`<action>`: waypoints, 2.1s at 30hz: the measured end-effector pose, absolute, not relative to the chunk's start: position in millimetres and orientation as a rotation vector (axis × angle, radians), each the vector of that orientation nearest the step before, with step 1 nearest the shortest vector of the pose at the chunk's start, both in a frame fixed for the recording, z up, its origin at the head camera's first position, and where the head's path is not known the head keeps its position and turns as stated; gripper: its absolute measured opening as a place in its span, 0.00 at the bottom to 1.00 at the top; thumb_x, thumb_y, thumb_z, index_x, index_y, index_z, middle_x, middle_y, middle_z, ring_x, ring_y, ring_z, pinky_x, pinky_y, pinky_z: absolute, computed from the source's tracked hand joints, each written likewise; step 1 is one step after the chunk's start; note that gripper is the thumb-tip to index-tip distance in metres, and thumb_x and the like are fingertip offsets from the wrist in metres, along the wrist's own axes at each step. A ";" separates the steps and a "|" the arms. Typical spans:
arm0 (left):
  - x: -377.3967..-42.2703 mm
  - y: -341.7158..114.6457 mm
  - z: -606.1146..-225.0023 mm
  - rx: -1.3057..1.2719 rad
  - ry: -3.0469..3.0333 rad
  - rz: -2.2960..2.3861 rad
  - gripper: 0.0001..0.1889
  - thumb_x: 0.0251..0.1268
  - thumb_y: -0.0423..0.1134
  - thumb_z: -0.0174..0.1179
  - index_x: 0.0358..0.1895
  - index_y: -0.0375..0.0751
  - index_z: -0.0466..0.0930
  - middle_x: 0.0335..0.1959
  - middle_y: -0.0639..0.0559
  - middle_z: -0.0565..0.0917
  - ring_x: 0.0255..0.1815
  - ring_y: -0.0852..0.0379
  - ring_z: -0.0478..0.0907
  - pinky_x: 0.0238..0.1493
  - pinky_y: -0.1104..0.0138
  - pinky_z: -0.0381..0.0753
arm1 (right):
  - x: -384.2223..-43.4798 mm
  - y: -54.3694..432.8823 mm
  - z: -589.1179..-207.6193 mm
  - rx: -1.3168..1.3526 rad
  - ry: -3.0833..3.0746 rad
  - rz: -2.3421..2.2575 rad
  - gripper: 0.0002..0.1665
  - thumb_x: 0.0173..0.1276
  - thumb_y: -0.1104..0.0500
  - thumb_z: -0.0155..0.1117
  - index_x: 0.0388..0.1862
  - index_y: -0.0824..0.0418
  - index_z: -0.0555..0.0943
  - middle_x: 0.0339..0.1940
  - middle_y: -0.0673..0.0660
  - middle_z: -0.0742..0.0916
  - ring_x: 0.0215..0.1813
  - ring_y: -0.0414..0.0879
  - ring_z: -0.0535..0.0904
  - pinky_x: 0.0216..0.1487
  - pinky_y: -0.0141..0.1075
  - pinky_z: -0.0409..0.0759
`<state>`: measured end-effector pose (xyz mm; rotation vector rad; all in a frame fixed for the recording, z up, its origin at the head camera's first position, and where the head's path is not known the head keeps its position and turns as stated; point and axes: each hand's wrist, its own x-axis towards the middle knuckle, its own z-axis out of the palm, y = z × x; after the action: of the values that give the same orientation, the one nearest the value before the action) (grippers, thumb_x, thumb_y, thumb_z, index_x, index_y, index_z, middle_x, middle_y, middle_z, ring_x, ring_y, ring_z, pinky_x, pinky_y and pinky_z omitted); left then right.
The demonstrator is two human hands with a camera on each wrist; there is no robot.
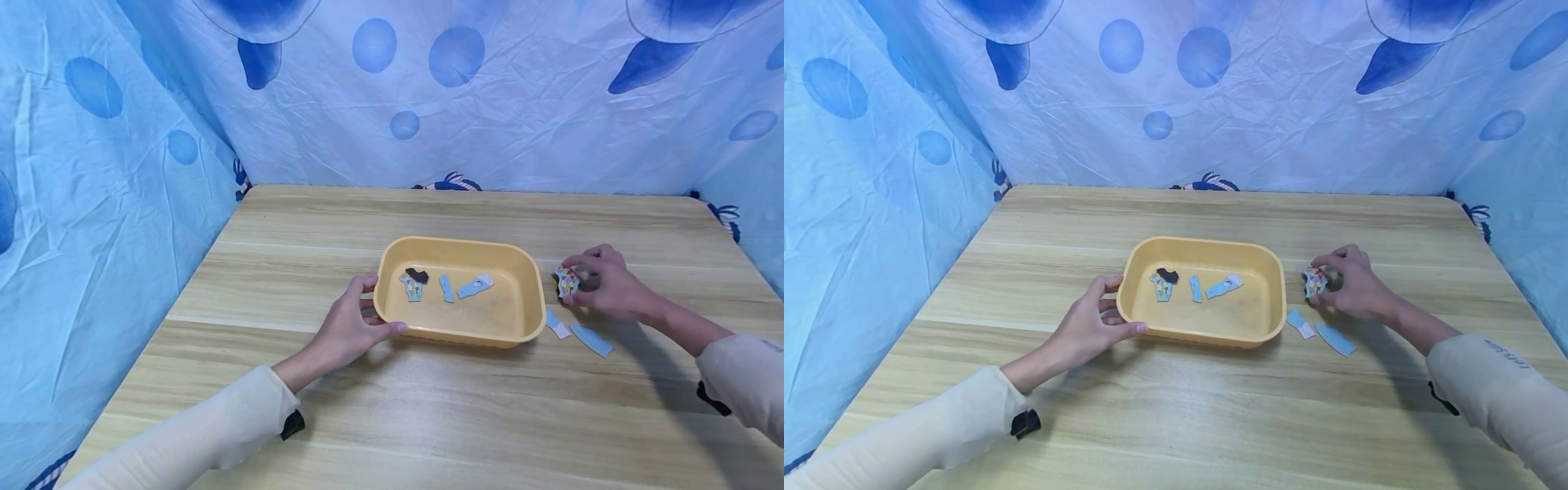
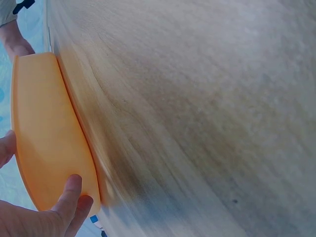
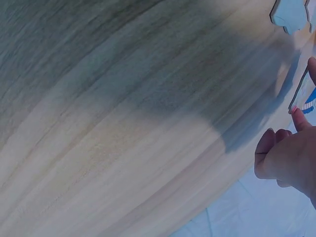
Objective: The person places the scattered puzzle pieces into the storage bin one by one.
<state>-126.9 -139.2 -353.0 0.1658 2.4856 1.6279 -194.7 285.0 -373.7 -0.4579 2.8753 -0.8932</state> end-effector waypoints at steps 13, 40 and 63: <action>-126.1 -140.4 -353.3 0.167 2.475 1.636 0.46 0.43 0.39 0.78 0.67 0.41 0.61 0.59 0.42 0.74 0.55 0.46 0.79 0.50 0.65 0.84 | -196.9 287.8 -366.0 -0.360 2.848 -0.910 0.37 0.54 0.59 0.75 0.61 0.69 0.72 0.58 0.74 0.61 0.52 0.65 0.62 0.44 0.49 0.67; -126.5 -140.0 -350.4 0.172 2.496 1.609 0.47 0.43 0.38 0.78 0.68 0.42 0.60 0.63 0.44 0.70 0.55 0.46 0.78 0.48 0.67 0.84 | -204.4 267.3 -327.0 -0.376 2.748 -1.016 0.39 0.61 0.51 0.71 0.68 0.59 0.68 0.64 0.66 0.61 0.58 0.63 0.61 0.45 0.46 0.68; -126.0 -139.4 -350.7 0.167 2.496 1.607 0.47 0.43 0.38 0.78 0.68 0.42 0.60 0.63 0.44 0.70 0.55 0.46 0.79 0.47 0.68 0.84 | -196.9 235.2 -319.1 -0.490 2.695 -1.137 0.35 0.59 0.55 0.73 0.65 0.58 0.72 0.60 0.62 0.65 0.56 0.57 0.64 0.45 0.39 0.67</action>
<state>-126.0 -139.4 -350.7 0.1667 2.4955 1.6071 -196.9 235.2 -319.1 -0.4900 2.6951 -1.1373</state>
